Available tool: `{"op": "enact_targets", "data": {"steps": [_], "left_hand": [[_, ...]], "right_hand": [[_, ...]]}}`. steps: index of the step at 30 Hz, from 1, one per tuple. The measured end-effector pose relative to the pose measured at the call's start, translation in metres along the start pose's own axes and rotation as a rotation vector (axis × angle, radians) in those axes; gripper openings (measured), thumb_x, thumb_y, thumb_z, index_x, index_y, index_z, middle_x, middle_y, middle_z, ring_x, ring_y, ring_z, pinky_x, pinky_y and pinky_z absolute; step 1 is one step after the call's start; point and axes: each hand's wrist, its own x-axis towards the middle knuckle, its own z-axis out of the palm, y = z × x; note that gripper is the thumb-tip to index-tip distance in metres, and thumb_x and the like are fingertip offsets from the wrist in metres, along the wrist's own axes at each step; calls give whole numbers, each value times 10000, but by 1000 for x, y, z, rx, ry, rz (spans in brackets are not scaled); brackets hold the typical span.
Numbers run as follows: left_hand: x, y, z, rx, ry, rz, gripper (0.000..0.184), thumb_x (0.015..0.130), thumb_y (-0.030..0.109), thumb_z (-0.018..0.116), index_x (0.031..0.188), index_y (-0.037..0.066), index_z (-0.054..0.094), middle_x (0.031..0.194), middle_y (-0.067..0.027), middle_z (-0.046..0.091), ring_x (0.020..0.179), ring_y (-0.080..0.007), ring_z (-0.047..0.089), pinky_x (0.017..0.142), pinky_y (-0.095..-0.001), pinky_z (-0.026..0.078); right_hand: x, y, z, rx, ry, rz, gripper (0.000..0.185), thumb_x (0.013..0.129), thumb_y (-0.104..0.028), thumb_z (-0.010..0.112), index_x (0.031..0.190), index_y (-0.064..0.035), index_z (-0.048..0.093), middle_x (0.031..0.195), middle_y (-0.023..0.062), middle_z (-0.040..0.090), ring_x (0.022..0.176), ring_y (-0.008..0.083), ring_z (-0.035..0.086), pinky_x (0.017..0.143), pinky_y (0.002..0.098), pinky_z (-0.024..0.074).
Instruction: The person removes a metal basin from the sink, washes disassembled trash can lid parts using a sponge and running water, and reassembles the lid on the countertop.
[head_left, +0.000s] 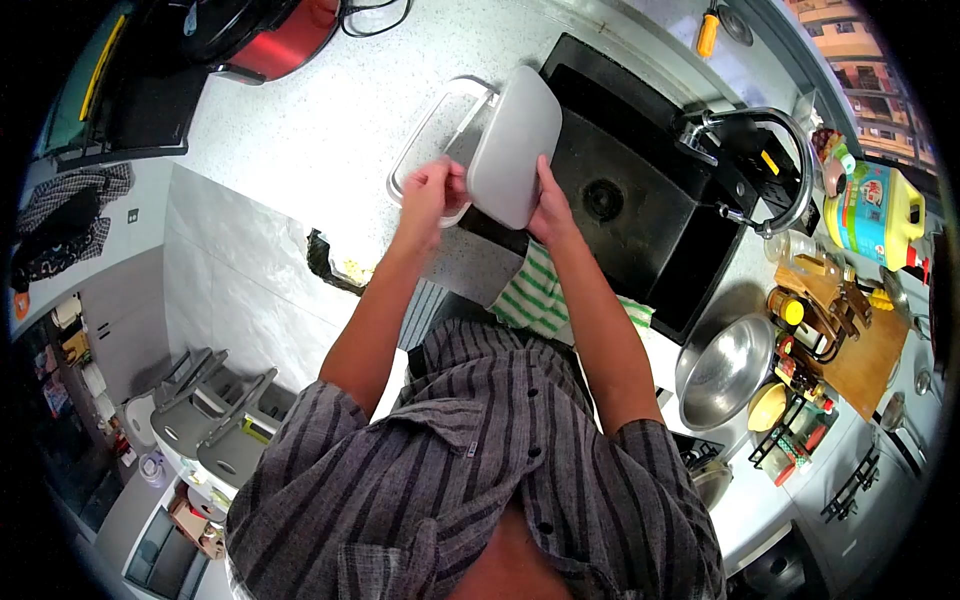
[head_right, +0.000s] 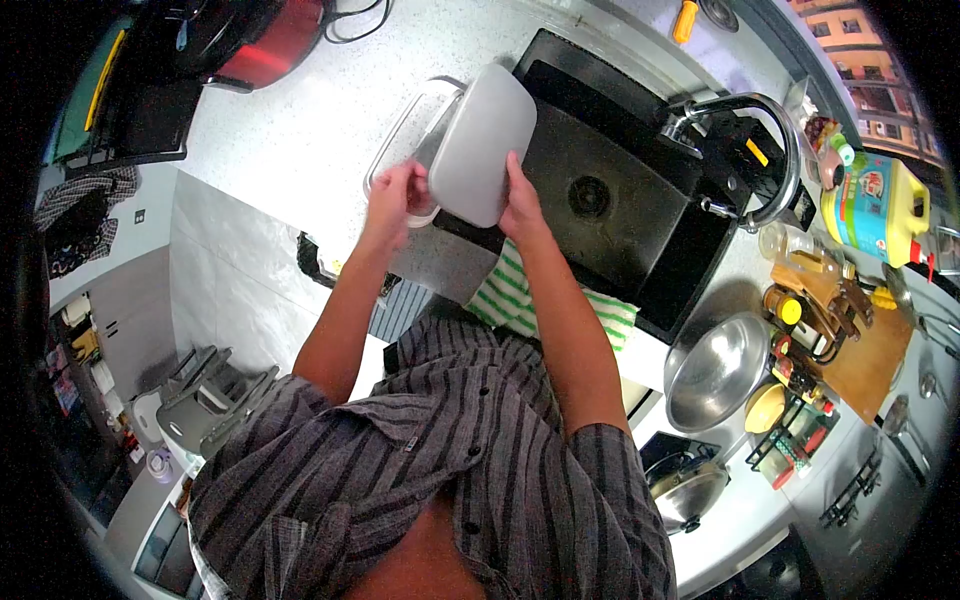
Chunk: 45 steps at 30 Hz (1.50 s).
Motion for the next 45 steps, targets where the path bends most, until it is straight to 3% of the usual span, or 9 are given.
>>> {"op": "enact_targets", "data": {"steps": [3, 8, 11, 15, 23, 29, 35, 41, 45], "left_hand": [[19, 21, -6, 1077, 695, 1034, 365, 920, 368, 710, 983, 9, 698, 773, -100, 667, 653, -247, 635, 692, -379, 550], [46, 8, -17, 1139, 229, 324, 386, 948, 359, 661, 1087, 1, 700, 982, -139, 746, 844, -232, 710, 766, -357, 549], [44, 4, 0, 332, -38, 266, 338, 974, 312, 619, 1099, 13, 716, 978, -129, 750, 850, -185, 712, 750, -328, 545], [54, -17, 3, 892, -171, 272, 334, 973, 286, 620, 1158, 21, 702, 1002, -124, 750, 849, -196, 714, 767, -335, 548], [28, -36, 33, 1381, 191, 572, 307, 782, 243, 815, 984, 134, 612, 965, -77, 659, 895, -293, 675, 708, -431, 542], [20, -16, 30, 1112, 173, 423, 270, 798, 227, 801, 956, 101, 621, 865, -80, 684, 828, -297, 682, 680, -410, 529], [36, -9, 13, 1006, -15, 412, 277, 901, 233, 729, 1115, 84, 637, 867, -77, 706, 738, -213, 652, 691, -353, 528], [22, 34, 5, 115, -112, -21, 468, 1062, 324, 448, 1371, -11, 557, 1056, -73, 690, 950, -163, 644, 880, -309, 523], [8, 45, 10, 53, -146, -14, 532, 1058, 354, 428, 1409, -37, 511, 1235, -126, 646, 1116, -184, 612, 1008, -314, 476]], "right_hand": [[-1, 4, -11, -29, 16, 35, 600, 1037, -495, 494, 1425, -37, 485, 1383, 106, 575, 1226, 268, 575, 1071, 430, 459], [3, 3, -2, 16, 61, 31, 566, 1045, -470, 490, 1405, -33, 510, 1357, 99, 598, 1202, 263, 593, 1057, 424, 472], [-2, 3, 4, 26, 47, 47, 538, 1055, -450, 476, 1394, -34, 522, 1350, 88, 608, 1198, 256, 599, 1050, 419, 479], [2, 6, -6, 63, 61, 18, 526, 1037, -422, 493, 1369, -16, 532, 1268, 133, 645, 1145, 284, 633, 1015, 421, 506], [-20, -8, -6, -49, 241, 66, 480, 946, -503, 479, 950, -44, 620, 843, 120, 635, 765, 275, 647, 772, 420, 568], [-28, -9, -10, -144, 207, 37, 465, 952, -505, 470, 883, -60, 585, 731, 62, 528, 658, 235, 577, 665, 391, 520], [-24, -3, -9, -188, 247, -43, 546, 981, -544, 475, 1088, -44, 665, 883, 65, 654, 751, 204, 628, 718, 348, 526], [-19, 5, 1, -418, 277, -222, 562, 1042, -513, 474, 1119, 6, 675, 985, 77, 704, 837, 156, 649, 806, 304, 525], [4, 23, -17, -622, 316, -342, 528, 1062, -452, 472, 1021, 34, 674, 912, 43, 677, 772, 119, 582, 729, 285, 490]]}}
